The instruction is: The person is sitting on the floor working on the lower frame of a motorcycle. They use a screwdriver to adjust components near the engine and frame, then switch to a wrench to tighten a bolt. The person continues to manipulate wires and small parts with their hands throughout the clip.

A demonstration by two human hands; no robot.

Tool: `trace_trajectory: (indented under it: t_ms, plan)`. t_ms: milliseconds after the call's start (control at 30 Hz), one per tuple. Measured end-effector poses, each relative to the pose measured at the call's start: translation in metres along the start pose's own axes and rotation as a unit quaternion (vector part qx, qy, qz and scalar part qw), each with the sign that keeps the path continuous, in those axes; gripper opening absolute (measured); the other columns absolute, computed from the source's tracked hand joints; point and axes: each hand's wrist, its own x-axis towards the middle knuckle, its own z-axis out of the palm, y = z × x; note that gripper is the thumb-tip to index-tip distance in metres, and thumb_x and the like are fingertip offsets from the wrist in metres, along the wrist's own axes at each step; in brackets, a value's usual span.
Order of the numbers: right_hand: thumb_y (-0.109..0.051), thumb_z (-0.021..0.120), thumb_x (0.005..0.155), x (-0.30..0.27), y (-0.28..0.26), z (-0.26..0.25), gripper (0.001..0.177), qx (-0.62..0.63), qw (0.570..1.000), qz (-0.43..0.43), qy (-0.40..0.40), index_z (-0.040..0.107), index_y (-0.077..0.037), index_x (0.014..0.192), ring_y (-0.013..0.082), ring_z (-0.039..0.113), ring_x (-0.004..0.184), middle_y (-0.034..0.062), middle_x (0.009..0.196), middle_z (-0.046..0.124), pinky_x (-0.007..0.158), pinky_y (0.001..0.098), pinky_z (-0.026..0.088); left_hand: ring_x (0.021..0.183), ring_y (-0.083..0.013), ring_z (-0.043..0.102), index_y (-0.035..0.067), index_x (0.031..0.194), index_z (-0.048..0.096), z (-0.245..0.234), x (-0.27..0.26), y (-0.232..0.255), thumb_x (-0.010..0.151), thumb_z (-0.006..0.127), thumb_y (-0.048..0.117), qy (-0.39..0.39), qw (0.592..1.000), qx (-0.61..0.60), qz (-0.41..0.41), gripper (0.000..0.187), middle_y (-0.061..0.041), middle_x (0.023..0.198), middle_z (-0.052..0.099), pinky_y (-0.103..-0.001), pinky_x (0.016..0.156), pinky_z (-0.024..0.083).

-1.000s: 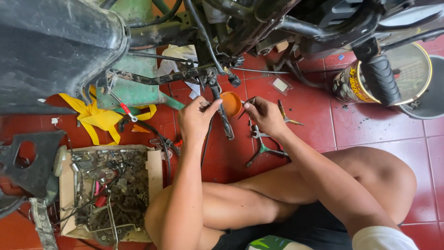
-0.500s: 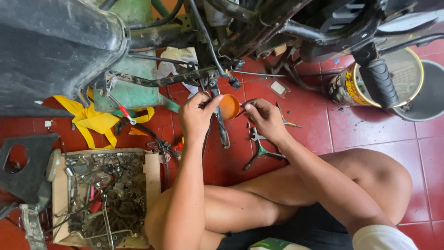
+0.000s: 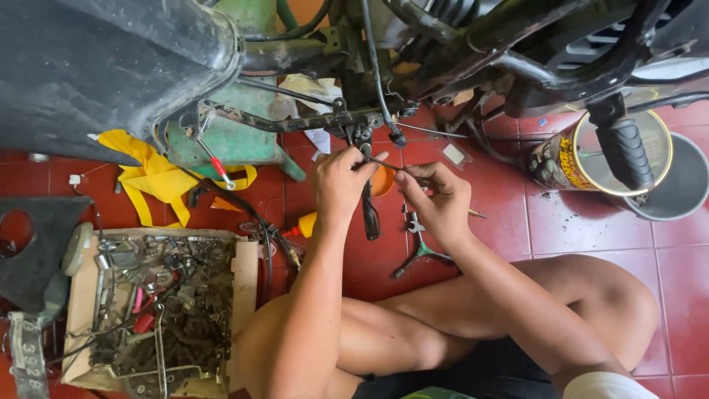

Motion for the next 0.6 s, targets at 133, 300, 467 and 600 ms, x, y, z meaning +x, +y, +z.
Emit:
trace_trajectory:
  t_ms: [133, 300, 467, 600]
  plan:
    - [-0.019, 0.084, 0.089, 0.013, -0.009, 0.0, 0.013, -0.184, 0.982, 0.011, -0.048, 0.076, -0.009, 0.091, 0.0213, 0.073, 0.07, 0.007, 0.072, 0.073, 0.063, 0.0362, 0.058, 0.054, -0.0228, 0.067, 0.014, 0.063, 0.068, -0.001, 0.0, 0.004, 0.069, 0.091, 0.028, 0.014, 1.0, 0.004, 0.025, 0.027, -0.001, 0.052, 0.065, -0.032, 0.06, 0.054]
    - [-0.032, 0.065, 0.101, 0.023, -0.032, 0.006, 0.022, -0.303, 0.941, 0.007, -0.147, 0.076, -0.014, 0.098, 0.03, 0.069, 0.063, 0.0083, 0.062, 0.067, 0.06, 0.0427, 0.056, 0.046, -0.0187, 0.063, 0.017, 0.058, 0.064, 0.011, -0.003, -0.007, 0.066, 0.093, 0.03, 0.04, 0.996, 0.044, 0.067, 0.033, 0.003, 0.046, 0.06, -0.027, 0.057, 0.052]
    - [-0.035, 0.057, 0.102, 0.033, -0.042, 0.008, 0.026, -0.253, 0.948, 0.084, -0.171, 0.074, -0.016, 0.101, 0.0299, 0.066, 0.061, 0.0077, 0.059, 0.065, 0.06, 0.0438, 0.053, 0.043, -0.0158, 0.062, 0.021, 0.052, 0.061, -0.006, 0.008, 0.008, 0.069, 0.093, 0.031, 0.049, 0.998, -0.004, 0.042, 0.038, 0.004, 0.042, 0.056, -0.024, 0.053, 0.049]
    - [-0.035, 0.056, 0.102, 0.042, -0.05, 0.007, 0.024, -0.244, 0.945, 0.084, -0.199, 0.071, -0.017, 0.101, 0.0328, 0.072, 0.072, 0.0067, 0.062, 0.069, 0.065, 0.0454, 0.056, 0.06, -0.0218, 0.072, 0.018, 0.073, 0.07, -0.037, 0.016, 0.022, 0.078, 0.085, 0.038, -0.142, 0.973, -0.102, -0.153, 0.026, -0.001, 0.057, 0.068, -0.034, 0.057, 0.054]
